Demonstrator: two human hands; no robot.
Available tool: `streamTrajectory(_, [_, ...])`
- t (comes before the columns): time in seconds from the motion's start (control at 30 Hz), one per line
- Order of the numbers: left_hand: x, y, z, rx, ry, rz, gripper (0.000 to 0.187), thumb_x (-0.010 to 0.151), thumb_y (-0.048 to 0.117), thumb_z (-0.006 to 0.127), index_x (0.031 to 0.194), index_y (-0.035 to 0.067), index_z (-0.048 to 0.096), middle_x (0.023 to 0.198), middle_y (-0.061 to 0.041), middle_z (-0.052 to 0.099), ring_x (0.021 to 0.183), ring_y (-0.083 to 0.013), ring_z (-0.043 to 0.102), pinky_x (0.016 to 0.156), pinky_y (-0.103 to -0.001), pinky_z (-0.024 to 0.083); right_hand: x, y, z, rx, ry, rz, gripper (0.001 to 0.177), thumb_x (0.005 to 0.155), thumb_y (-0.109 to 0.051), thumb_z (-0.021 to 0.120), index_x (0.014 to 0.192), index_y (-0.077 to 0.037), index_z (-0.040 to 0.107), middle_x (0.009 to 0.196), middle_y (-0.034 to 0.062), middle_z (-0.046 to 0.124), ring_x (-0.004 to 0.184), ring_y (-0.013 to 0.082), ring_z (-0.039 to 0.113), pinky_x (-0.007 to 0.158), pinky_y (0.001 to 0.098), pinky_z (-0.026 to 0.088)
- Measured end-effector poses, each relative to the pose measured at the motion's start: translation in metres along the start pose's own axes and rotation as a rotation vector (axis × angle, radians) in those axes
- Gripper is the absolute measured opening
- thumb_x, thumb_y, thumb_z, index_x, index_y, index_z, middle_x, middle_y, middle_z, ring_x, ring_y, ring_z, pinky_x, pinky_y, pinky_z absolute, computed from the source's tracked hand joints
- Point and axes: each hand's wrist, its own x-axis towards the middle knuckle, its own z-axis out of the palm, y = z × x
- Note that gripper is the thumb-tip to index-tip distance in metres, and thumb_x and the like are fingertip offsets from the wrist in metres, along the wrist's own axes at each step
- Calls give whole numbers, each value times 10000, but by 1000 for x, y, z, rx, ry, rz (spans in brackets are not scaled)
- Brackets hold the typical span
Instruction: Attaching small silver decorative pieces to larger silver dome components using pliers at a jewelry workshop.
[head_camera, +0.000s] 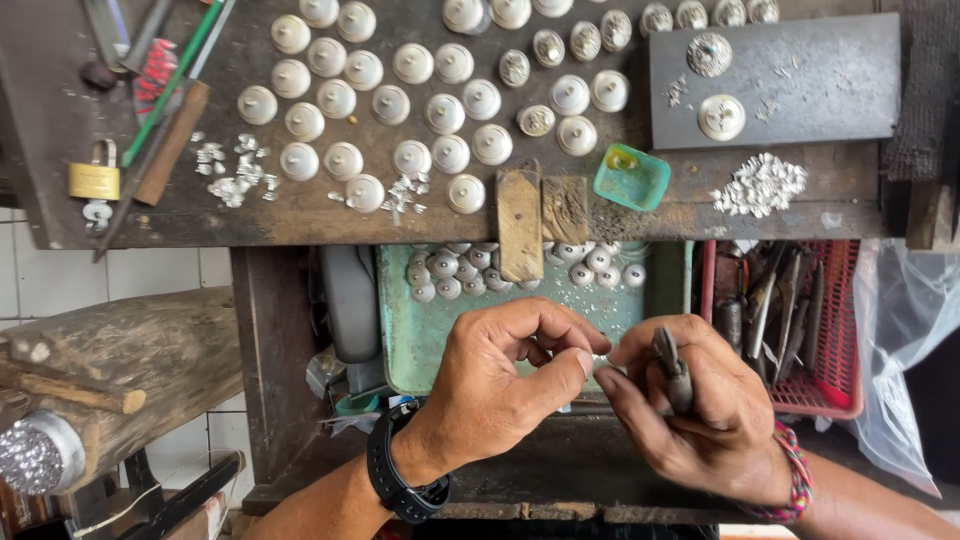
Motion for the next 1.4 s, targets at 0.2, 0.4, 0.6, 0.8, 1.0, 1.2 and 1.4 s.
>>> streamTrajectory(0.2, [-3, 9, -17, -140, 68, 165, 47, 774, 48, 552, 740, 79, 550, 851, -74, 609, 812, -158, 596, 701, -247, 510, -5, -1, -2, 298, -180, 278, 223, 844, -226, 439, 759, -30, 504, 719, 43, 500, 611, 130, 476, 563, 222, 402])
streamTrajectory(0.4, [-4, 4, -22, -458, 74, 181, 28, 805, 32, 548, 786, 34, 528, 876, -135, 579, 760, -183, 573, 728, -296, 539, -7, -3, 5, 414, -301, 454, 349, 869, -330, 413, 848, -41, 609, 764, 16, 510, 632, 100, 476, 578, 212, 395])
streamTrajectory(0.6, [-3, 4, -22, -467, 78, 183, 49, 801, 38, 554, 765, 38, 521, 840, -136, 585, 739, -168, 555, 704, -279, 514, -9, -2, 7, 434, -309, 433, 331, 870, -302, 426, 816, -32, 610, 808, 29, 535, 641, 106, 474, 573, 222, 403])
streamTrajectory(0.8, [-3, 4, -21, -444, 86, 189, 57, 792, 23, 549, 753, 38, 511, 822, -141, 582, 723, -169, 552, 691, -273, 508, -9, 1, 7, 392, -317, 393, 326, 871, -303, 417, 826, -37, 600, 811, 29, 545, 700, 118, 515, 618, 227, 431])
streamTrajectory(1.0, [-2, 3, -21, -413, 98, 187, 63, 785, 20, 548, 740, 41, 510, 811, -138, 587, 707, -160, 548, 678, -263, 501, -8, 3, 6, 343, -334, 372, 324, 868, -315, 416, 820, -45, 588, 765, 15, 537, 667, 108, 518, 599, 215, 430])
streamTrajectory(1.2, [-2, 2, -20, -434, 99, 196, 68, 788, 16, 547, 738, 35, 505, 802, -143, 585, 704, -167, 546, 673, -277, 499, -7, 5, 6, 292, -342, 307, 302, 875, -293, 403, 760, -50, 538, 695, 11, 496, 600, 115, 480, 562, 226, 401])
streamTrajectory(1.4, [-1, -2, -21, -413, 94, 203, 75, 801, 42, 546, 746, 53, 496, 809, -136, 594, 707, -161, 552, 686, -280, 505, -14, 10, 3, 197, -350, 336, 305, 870, -279, 427, 640, -78, 444, 607, -10, 330, 509, 106, 340, 465, 237, 303])
